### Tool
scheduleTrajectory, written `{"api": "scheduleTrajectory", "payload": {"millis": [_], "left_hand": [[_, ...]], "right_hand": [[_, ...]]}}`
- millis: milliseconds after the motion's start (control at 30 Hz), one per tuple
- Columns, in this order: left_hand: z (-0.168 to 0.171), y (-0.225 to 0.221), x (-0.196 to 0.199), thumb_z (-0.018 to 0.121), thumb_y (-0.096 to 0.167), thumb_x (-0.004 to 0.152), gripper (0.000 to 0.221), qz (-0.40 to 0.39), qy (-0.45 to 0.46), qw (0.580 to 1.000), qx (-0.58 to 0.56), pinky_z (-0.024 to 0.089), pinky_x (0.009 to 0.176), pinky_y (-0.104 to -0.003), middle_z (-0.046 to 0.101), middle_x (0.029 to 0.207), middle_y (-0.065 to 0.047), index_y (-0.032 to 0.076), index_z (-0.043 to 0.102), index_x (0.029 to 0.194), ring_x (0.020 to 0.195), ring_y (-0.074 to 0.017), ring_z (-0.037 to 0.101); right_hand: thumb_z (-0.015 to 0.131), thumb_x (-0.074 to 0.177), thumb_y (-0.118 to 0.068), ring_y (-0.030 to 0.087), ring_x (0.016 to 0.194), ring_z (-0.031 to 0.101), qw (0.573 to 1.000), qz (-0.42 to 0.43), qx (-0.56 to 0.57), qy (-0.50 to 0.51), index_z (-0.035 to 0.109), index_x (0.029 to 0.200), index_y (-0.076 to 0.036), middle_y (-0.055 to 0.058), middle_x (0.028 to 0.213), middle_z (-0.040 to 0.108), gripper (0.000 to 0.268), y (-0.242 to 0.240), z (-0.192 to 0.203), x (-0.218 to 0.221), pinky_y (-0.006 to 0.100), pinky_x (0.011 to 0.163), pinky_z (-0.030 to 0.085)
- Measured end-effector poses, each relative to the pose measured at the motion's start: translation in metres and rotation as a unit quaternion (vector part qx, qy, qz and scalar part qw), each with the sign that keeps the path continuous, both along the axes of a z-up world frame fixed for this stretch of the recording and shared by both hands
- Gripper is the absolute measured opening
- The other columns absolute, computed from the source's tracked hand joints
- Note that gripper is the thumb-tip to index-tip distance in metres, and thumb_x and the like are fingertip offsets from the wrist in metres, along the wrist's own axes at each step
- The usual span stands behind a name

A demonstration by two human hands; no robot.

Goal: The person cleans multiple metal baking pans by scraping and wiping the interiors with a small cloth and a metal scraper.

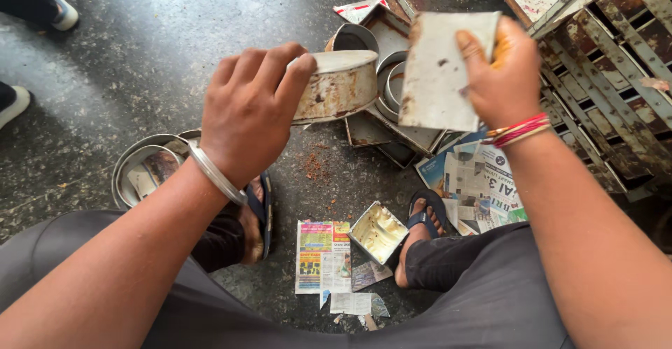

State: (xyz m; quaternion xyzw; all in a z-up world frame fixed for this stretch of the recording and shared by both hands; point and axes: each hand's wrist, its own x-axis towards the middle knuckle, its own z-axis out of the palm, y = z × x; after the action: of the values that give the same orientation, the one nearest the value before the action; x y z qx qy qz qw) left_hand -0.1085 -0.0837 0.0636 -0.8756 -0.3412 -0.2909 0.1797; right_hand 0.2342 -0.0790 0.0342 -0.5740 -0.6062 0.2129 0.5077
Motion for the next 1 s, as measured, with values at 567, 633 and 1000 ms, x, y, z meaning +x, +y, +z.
{"api": "scheduleTrajectory", "payload": {"millis": [567,633,1000], "left_hand": [[-0.005,0.021,-0.012,0.062,0.01,0.104,0.029,-0.014,-0.027,0.999,0.042,0.046,0.096,-0.039,0.064,0.115,-0.003,0.011,0.062,0.133,0.105,-0.0233,0.06],[-0.007,0.02,-0.011,0.061,0.008,0.106,0.024,-0.028,-0.046,0.997,0.052,0.046,0.102,-0.039,0.063,0.115,-0.003,0.01,0.061,0.129,0.104,-0.0216,0.059],[-0.019,0.038,-0.008,0.062,0.009,0.106,0.024,-0.017,-0.022,0.995,0.094,0.043,0.098,-0.037,0.059,0.114,-0.002,0.011,0.061,0.129,0.102,-0.02,0.053]], "right_hand": [[0.063,0.111,-0.02,0.014,0.08,0.072,0.998,0.006,0.016,0.065,0.06,0.111,-0.003,0.009,0.099,0.074,0.018,0.025,-0.005,-0.024,0.03,0.07,0.061],[0.06,0.116,-0.018,0.016,0.091,0.076,0.99,0.016,0.136,0.034,0.056,0.116,-0.001,0.011,0.107,0.075,0.017,0.027,-0.012,-0.023,0.031,0.08,0.065],[0.06,0.114,-0.022,0.017,0.084,0.066,0.992,0.108,-0.019,-0.059,0.055,0.108,-0.002,0.009,0.1,0.069,0.022,0.025,-0.036,-0.023,0.032,0.071,0.057]]}}
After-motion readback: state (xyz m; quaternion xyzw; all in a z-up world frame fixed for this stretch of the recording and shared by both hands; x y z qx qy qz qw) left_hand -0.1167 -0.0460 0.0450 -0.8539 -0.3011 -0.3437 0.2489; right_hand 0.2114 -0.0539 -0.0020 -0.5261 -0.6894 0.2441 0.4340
